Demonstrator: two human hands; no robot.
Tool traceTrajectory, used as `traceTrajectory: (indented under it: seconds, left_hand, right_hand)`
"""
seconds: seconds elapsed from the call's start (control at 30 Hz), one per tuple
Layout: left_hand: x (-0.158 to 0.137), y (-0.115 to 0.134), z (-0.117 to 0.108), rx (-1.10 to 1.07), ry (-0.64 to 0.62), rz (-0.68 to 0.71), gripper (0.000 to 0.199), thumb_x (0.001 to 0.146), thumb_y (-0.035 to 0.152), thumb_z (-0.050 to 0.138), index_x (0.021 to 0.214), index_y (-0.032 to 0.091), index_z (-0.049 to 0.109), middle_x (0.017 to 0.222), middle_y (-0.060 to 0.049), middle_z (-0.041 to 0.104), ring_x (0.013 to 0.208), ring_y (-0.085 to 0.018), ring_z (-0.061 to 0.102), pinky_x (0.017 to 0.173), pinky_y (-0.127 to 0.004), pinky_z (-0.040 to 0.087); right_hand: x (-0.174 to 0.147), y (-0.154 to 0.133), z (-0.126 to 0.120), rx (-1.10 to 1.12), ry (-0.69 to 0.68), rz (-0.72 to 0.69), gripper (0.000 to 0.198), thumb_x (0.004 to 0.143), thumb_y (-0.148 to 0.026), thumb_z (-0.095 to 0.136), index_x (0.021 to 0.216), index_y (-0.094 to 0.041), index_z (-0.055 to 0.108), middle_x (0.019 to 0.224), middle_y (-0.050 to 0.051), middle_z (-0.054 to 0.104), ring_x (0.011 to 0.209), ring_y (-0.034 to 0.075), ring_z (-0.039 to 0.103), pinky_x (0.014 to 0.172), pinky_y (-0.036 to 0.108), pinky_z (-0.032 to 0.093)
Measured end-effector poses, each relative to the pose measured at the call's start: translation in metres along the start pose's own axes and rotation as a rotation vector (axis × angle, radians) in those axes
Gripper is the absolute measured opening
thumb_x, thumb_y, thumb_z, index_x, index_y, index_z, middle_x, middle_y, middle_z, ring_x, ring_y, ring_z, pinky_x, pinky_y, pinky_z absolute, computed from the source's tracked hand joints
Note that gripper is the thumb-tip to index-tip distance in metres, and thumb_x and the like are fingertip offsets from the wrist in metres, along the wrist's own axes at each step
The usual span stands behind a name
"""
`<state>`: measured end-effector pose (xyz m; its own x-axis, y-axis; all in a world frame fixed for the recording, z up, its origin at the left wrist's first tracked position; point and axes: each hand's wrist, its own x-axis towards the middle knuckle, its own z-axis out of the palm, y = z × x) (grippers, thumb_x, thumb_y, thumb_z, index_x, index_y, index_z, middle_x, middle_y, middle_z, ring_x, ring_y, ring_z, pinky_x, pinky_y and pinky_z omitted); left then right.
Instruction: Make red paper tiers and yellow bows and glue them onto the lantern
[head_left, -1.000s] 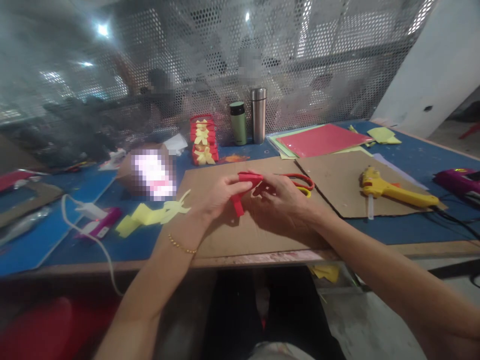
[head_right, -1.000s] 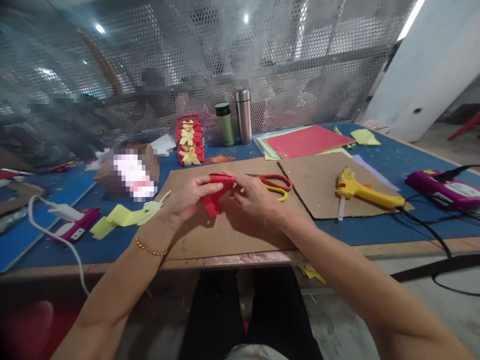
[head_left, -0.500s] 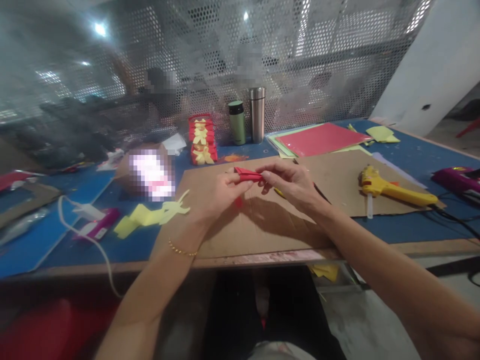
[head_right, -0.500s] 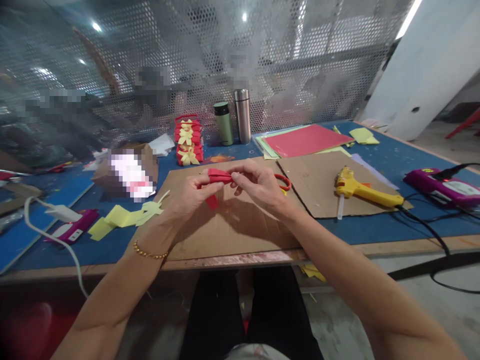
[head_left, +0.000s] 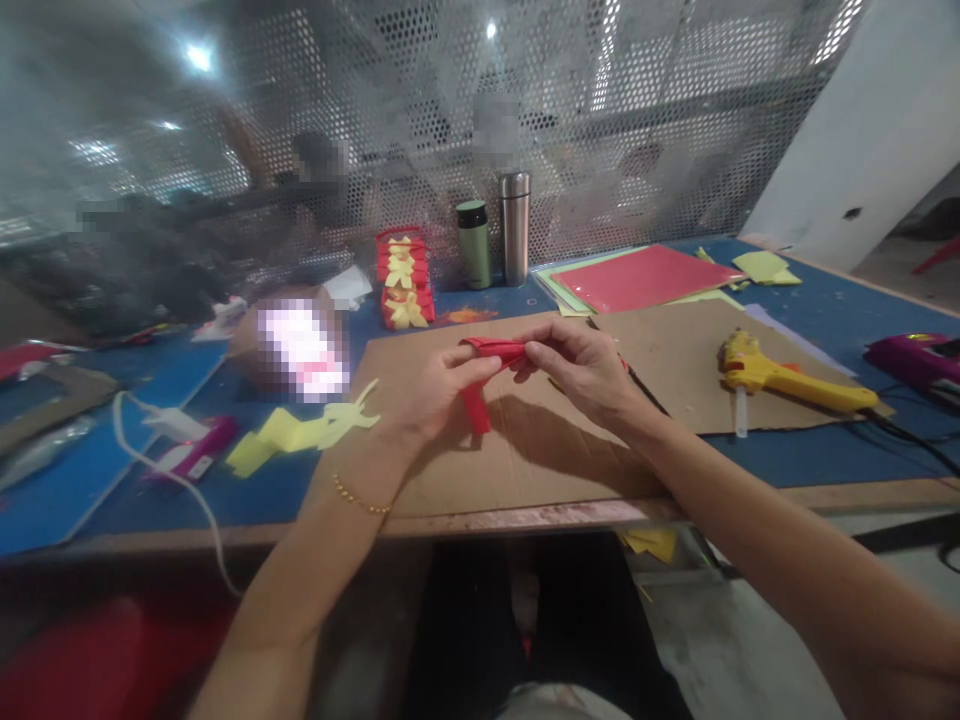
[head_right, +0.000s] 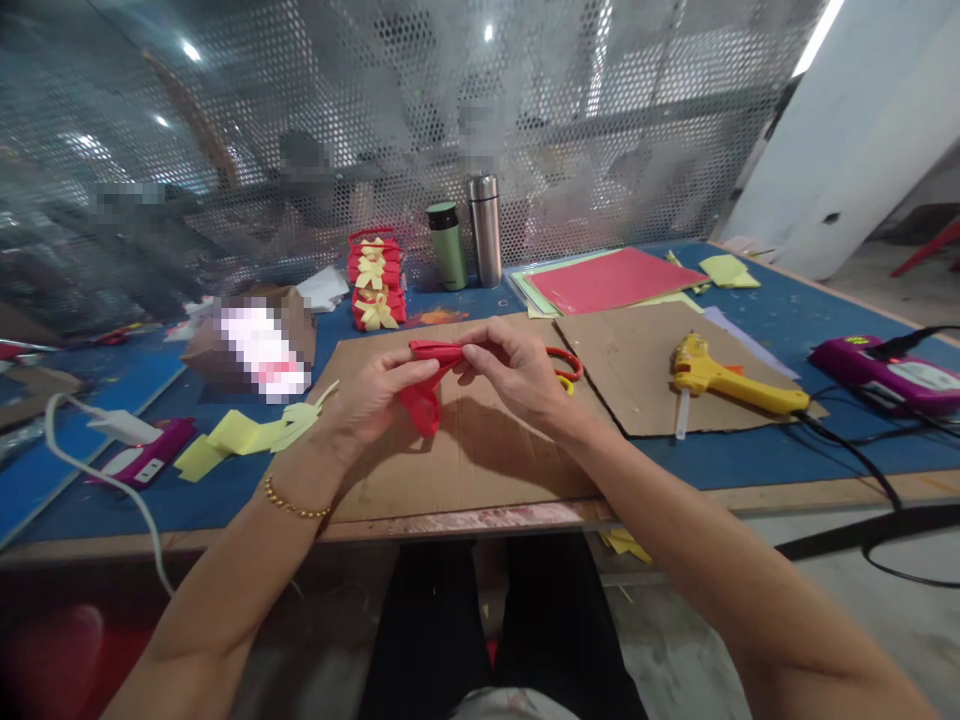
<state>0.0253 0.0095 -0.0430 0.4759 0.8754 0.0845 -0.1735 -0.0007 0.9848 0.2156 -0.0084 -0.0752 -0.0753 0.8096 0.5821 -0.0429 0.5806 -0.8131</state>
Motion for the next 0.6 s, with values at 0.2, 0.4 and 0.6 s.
traceTrajectory:
  seconds: [0.2,0.4,0.6]
  left_hand:
    - [-0.0019,0.0014,-0.0019,-0.014,-0.035,-0.036,0.023,0.073,0.032,0.088,0.092,0.019,0.085,0.088,-0.008,0.079,0.089,-0.025,0.069,0.076,-0.036,0.053]
    - [-0.0034,0.0052,-0.0066,0.149,-0.061,-0.017,0.032,0.078,0.037,0.087,0.104,0.019,0.086,0.093,-0.008,0.08,0.086,-0.022,0.069,0.075,-0.034,0.054]
    - [-0.0062,0.0084,-0.0036,0.209,-0.064,0.004,0.036,0.079,0.029,0.085,0.114,0.019,0.084,0.097,-0.01,0.082,0.093,-0.025,0.072,0.079,-0.036,0.056]
  right_hand:
    - [-0.0001,-0.0008,-0.0011,0.034,-0.035,0.022,0.045,0.089,-0.066,0.076,0.096,-0.022,0.07,0.081,0.002,0.075,0.073,0.016,0.072,0.072,0.034,0.064]
    - [-0.0001,0.0005,-0.0009,0.05,0.0,0.102,0.048,0.086,-0.067,0.078,0.093,-0.02,0.071,0.077,0.001,0.073,0.068,0.015,0.071,0.068,0.033,0.064]
    - [0.0,0.006,-0.0001,0.052,-0.014,0.139,0.048,0.086,-0.067,0.079,0.093,-0.02,0.071,0.076,0.002,0.074,0.068,0.016,0.072,0.067,0.033,0.064]
